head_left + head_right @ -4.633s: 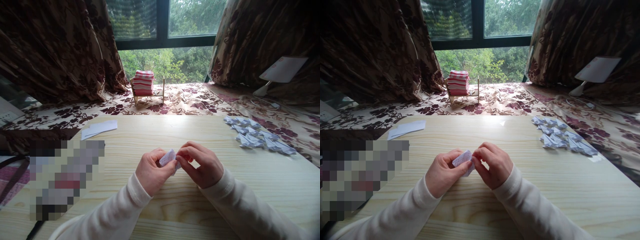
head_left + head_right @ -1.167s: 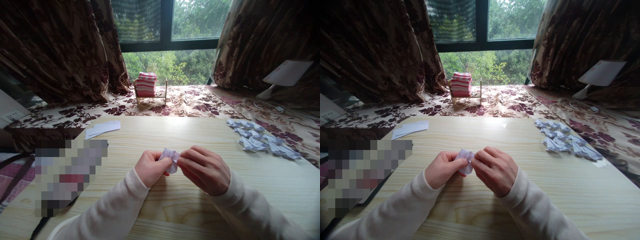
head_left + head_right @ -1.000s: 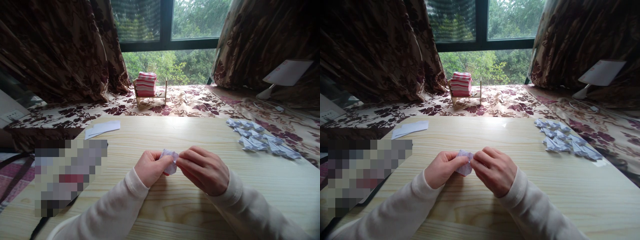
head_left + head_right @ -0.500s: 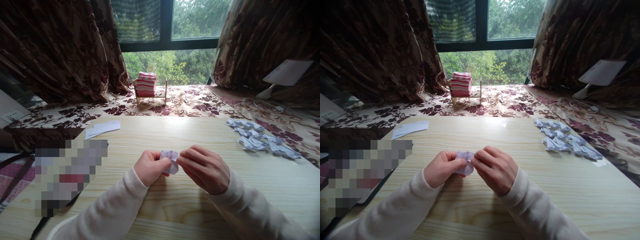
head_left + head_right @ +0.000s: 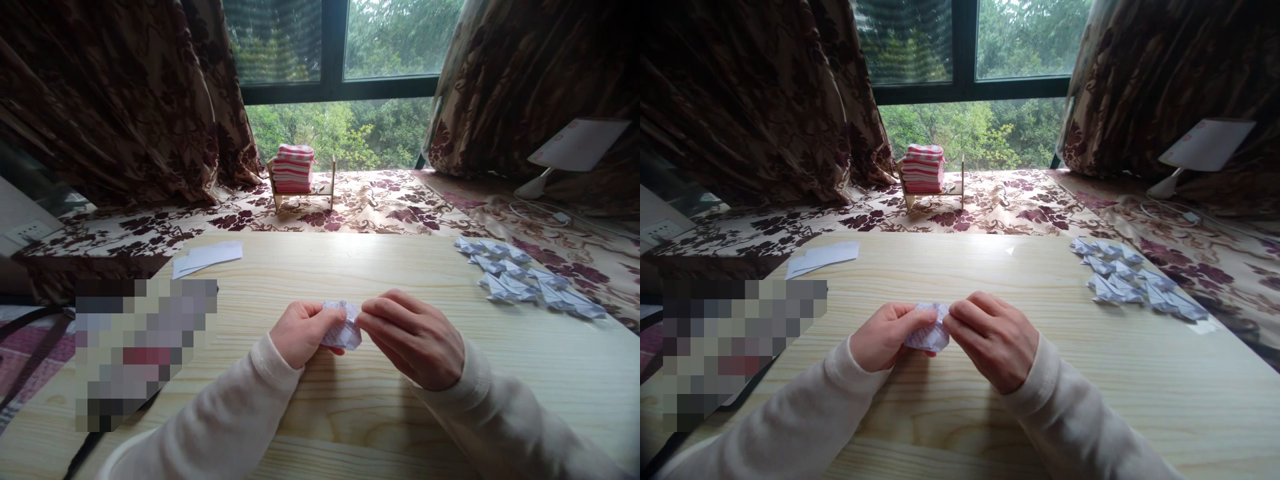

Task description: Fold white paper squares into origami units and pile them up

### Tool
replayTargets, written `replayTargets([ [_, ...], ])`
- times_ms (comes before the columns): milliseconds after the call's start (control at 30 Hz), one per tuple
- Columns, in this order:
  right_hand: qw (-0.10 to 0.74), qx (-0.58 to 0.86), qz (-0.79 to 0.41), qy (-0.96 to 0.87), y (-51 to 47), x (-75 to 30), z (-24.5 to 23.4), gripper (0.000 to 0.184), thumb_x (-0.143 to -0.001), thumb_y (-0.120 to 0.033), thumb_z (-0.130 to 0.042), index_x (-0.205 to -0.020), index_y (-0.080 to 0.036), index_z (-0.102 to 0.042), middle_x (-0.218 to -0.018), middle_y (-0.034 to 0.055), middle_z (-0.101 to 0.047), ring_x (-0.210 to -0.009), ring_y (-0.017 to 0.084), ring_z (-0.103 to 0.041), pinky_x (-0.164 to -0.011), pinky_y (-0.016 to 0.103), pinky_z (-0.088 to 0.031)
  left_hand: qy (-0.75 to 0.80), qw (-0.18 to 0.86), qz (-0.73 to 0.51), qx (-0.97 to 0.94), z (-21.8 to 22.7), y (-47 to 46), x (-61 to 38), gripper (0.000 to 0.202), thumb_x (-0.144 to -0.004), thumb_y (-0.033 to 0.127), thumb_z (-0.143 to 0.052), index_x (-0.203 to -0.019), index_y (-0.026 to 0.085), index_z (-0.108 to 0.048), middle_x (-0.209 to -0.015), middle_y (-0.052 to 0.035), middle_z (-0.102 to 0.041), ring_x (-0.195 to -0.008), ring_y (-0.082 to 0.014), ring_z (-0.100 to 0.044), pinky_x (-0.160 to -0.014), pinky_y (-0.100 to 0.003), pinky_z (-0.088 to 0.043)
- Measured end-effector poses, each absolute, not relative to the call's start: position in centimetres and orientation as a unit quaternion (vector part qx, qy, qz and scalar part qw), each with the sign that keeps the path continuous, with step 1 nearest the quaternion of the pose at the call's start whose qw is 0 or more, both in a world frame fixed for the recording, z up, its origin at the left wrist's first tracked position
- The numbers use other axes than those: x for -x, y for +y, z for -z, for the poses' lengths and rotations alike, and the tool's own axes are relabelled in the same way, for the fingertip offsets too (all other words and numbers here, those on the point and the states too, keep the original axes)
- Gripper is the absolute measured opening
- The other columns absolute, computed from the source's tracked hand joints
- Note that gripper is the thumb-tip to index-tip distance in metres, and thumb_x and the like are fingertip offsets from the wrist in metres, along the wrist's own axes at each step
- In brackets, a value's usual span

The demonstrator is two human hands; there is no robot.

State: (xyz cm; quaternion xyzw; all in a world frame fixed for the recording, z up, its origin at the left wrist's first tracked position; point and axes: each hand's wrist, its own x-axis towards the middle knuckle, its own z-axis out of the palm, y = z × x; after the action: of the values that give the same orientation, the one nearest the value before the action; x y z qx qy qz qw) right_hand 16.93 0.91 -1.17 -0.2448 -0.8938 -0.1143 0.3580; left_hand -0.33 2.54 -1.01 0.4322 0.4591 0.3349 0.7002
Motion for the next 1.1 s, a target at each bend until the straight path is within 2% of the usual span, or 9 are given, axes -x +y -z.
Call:
replayTargets([
  [267,0.364,0.252,0.109,-0.890,0.9,-17.0,1.2,0.014,-0.087,-0.008,-0.046,-0.090,-0.010,-0.060,-0.079,0.0114,-0.063,-0.069,0.018,-0.051,-0.058,0.031,-0.047,0.460,0.707,-0.338,-0.418,1.2,2.4,0.2,0.032,-0.046,0.038,-0.077,-0.055,0.010,-0.065,-0.050,-0.0017,-0.061,-0.047,-0.0101,-0.052,-0.048,-0.023,-0.043],
  [600,0.373,0.273,0.089,-0.883,0.9,-17.0,1.5,0.018,-0.086,-0.008,-0.044,-0.091,-0.014,-0.059,-0.079,0.0092,-0.062,-0.069,0.017,-0.050,-0.060,0.030,-0.046,0.443,0.698,-0.357,-0.434,1.0,2.2,0.1,0.028,-0.049,0.034,-0.078,-0.060,0.010,-0.069,-0.056,-0.0010,-0.062,-0.055,-0.0107,-0.052,-0.059,-0.024,-0.041],
  [767,0.431,0.337,-0.030,-0.837,1.1,-16.9,1.6,0.014,-0.083,-0.010,-0.048,-0.089,-0.016,-0.059,-0.083,0.0081,-0.060,-0.073,0.016,-0.054,-0.062,0.029,-0.048,0.468,0.637,-0.372,-0.486,1.2,2.0,0.0,0.024,-0.059,0.033,-0.070,-0.059,0.010,-0.064,-0.052,0.0009,-0.053,-0.053,-0.0099,-0.047,-0.055,-0.024,-0.037],
  [867,0.472,0.394,-0.117,-0.779,1.1,-16.7,1.7,0.011,-0.084,-0.016,-0.049,-0.081,-0.017,-0.060,-0.076,0.0052,-0.059,-0.065,0.013,-0.054,-0.056,0.025,-0.047,0.473,0.595,-0.380,-0.527,1.2,1.7,0.0,0.023,-0.066,0.031,-0.063,-0.054,0.012,-0.058,-0.051,0.0029,-0.045,-0.050,-0.0084,-0.041,-0.051,-0.023,-0.033],
  [967,0.455,0.432,-0.175,-0.759,1.0,-16.4,2.0,0.021,-0.086,-0.022,-0.047,-0.069,-0.017,-0.059,-0.066,0.0028,-0.058,-0.057,0.012,-0.052,-0.050,0.023,-0.044,0.487,0.520,-0.390,-0.583,0.9,1.4,-0.1,0.023,-0.070,0.026,-0.058,-0.051,0.013,-0.054,-0.050,0.0043,-0.037,-0.049,-0.0073,-0.034,-0.047,-0.021,-0.028],
  [1100,0.429,0.447,-0.211,-0.756,0.9,-16.0,2.4,0.024,-0.085,-0.025,-0.048,-0.065,-0.016,-0.059,-0.060,0.0019,-0.056,-0.054,0.011,-0.052,-0.048,0.022,-0.044,0.494,0.450,-0.381,-0.639,0.7,1.2,-0.3,0.021,-0.073,0.025,-0.053,-0.057,0.012,-0.059,-0.055,0.0020,-0.043,-0.054,-0.0096,-0.039,-0.050,-0.022,-0.031],
])
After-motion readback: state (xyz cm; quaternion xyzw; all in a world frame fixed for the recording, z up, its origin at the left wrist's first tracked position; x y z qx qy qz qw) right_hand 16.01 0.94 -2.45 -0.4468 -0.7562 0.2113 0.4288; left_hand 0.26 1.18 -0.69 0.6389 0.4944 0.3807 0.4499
